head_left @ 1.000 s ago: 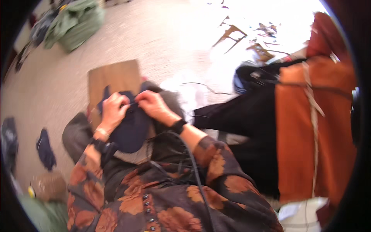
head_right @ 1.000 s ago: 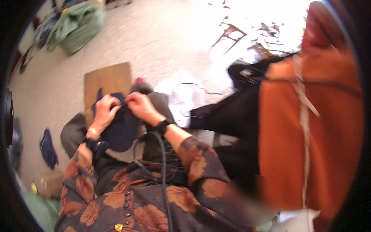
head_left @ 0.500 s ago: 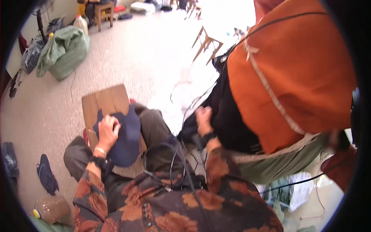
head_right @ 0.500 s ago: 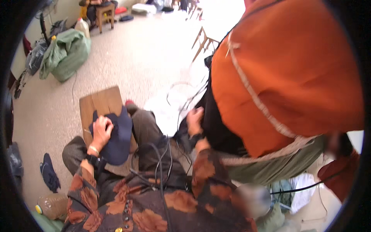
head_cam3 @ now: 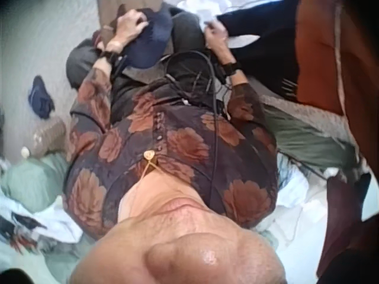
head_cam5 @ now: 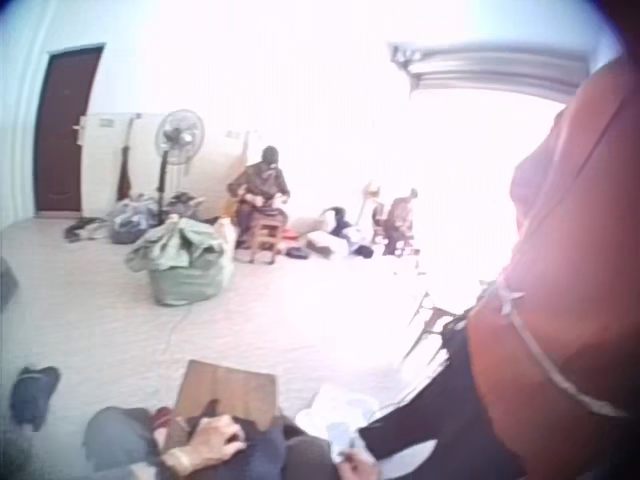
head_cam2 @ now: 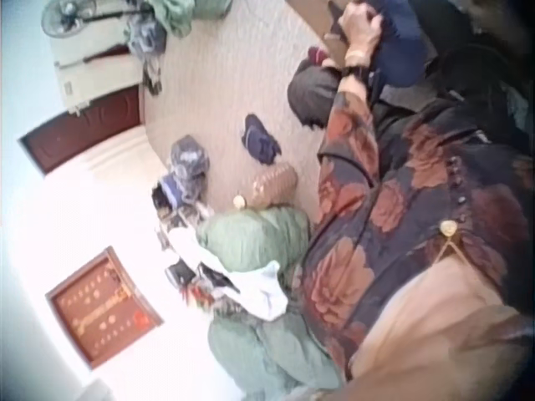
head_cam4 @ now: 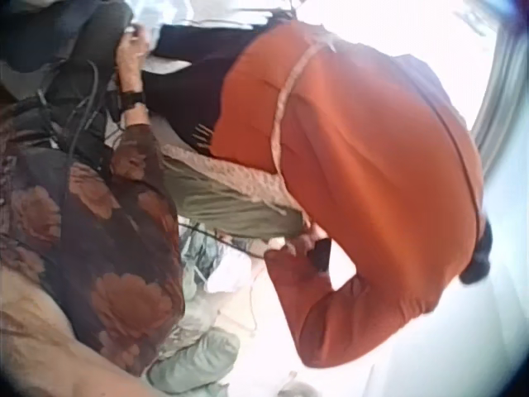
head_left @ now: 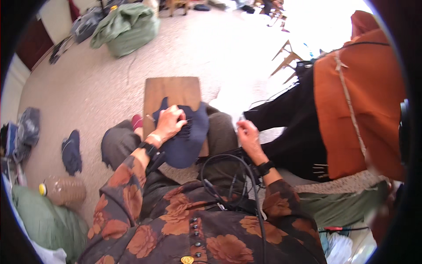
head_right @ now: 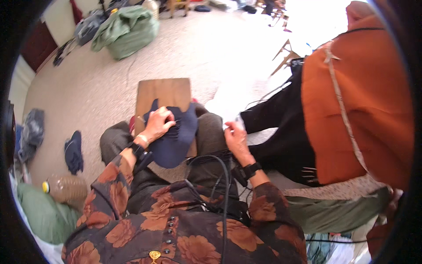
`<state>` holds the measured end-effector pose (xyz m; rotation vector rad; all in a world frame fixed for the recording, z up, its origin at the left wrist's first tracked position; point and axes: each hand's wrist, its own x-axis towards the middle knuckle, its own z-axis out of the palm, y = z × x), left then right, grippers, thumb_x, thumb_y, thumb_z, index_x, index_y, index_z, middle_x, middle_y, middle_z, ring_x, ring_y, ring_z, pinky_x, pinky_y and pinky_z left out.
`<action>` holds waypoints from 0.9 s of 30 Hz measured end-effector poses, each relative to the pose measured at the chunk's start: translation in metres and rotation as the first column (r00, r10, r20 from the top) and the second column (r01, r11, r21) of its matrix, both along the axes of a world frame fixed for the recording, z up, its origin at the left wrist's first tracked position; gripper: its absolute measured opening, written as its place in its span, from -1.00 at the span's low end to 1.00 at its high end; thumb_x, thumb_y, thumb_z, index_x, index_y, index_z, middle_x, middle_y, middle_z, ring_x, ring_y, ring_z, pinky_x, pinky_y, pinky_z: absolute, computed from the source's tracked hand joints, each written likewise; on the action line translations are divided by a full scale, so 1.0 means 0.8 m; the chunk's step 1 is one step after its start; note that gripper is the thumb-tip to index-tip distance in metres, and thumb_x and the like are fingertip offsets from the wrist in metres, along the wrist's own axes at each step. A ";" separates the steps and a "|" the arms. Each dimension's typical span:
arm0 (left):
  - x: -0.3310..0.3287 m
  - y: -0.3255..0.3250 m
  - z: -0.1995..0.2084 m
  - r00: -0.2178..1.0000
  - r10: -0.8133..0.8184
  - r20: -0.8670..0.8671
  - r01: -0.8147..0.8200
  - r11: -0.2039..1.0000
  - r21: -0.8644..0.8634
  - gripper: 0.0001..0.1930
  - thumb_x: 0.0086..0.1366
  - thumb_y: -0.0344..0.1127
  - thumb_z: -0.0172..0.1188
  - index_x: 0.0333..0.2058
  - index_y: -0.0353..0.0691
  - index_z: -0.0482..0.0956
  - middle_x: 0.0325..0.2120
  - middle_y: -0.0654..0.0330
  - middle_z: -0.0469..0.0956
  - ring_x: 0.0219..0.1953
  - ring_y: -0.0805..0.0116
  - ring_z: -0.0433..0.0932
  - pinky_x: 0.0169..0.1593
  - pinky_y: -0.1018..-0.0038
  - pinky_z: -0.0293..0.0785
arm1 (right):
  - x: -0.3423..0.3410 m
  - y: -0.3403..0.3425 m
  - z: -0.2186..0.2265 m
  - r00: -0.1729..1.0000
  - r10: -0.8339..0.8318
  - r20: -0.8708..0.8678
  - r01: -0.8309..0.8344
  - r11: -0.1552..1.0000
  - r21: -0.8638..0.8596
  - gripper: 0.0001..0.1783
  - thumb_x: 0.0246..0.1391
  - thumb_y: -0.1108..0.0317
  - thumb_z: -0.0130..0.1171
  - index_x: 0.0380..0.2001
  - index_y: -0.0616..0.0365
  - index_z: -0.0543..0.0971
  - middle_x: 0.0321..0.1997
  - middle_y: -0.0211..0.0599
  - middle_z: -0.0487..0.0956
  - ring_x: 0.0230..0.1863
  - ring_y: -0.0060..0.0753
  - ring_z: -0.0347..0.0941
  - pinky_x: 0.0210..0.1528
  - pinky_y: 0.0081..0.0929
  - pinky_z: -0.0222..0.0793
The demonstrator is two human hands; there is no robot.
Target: Manual threading and assembly of fabric shoe upper components using a needle.
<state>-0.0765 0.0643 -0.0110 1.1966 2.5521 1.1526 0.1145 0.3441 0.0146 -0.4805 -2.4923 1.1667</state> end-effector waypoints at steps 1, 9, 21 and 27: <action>0.004 -0.006 0.000 0.999 0.018 -0.028 -0.018 1.000 -0.005 -0.84 0.09 -0.25 0.39 -0.45 -0.13 0.59 -0.40 0.15 0.50 -0.19 0.11 0.55 -0.10 0.18 0.36 | -0.018 -0.019 0.016 0.999 0.046 0.002 -0.046 0.999 -0.019 -0.81 0.20 0.47 0.12 -0.15 0.27 0.61 -0.30 -0.11 0.65 -0.33 -0.34 0.59 -0.27 -0.41 0.51; 0.027 -0.029 0.012 0.994 -0.089 -0.064 0.085 0.994 -0.074 -0.89 0.20 -0.36 0.30 -0.34 -0.19 0.55 -0.35 0.18 0.52 -0.17 0.14 0.53 -0.04 0.26 0.29 | -0.082 -0.125 0.014 0.872 0.488 0.036 -0.488 0.873 -0.011 -0.77 0.13 0.52 0.15 -0.12 0.21 0.58 -0.20 -0.09 0.56 -0.17 -0.08 0.56 -0.13 -0.29 0.48; 0.000 -0.071 0.026 0.967 -0.079 -0.244 0.054 0.993 -0.108 -0.75 0.24 -0.50 0.15 -0.10 -0.20 0.61 -0.37 0.08 0.47 -0.26 0.05 0.53 -0.17 0.21 0.44 | -0.098 -0.119 -0.003 0.787 0.599 0.151 -0.581 0.800 -0.149 -0.65 0.06 0.56 0.16 -0.03 0.19 0.58 -0.17 -0.21 0.46 -0.27 -0.34 0.48 -0.13 -0.39 0.46; 0.021 -0.085 0.044 0.984 0.129 0.126 -0.142 0.985 0.097 -0.91 0.36 -0.49 0.14 -0.20 -0.31 0.58 -0.30 0.09 0.58 -0.28 0.29 0.60 -0.17 0.45 0.51 | -0.098 -0.117 0.001 0.800 0.583 0.143 -0.548 0.806 -0.222 -0.74 0.13 0.52 0.15 -0.09 0.25 0.60 -0.24 -0.23 0.52 -0.30 -0.41 0.50 -0.15 -0.44 0.46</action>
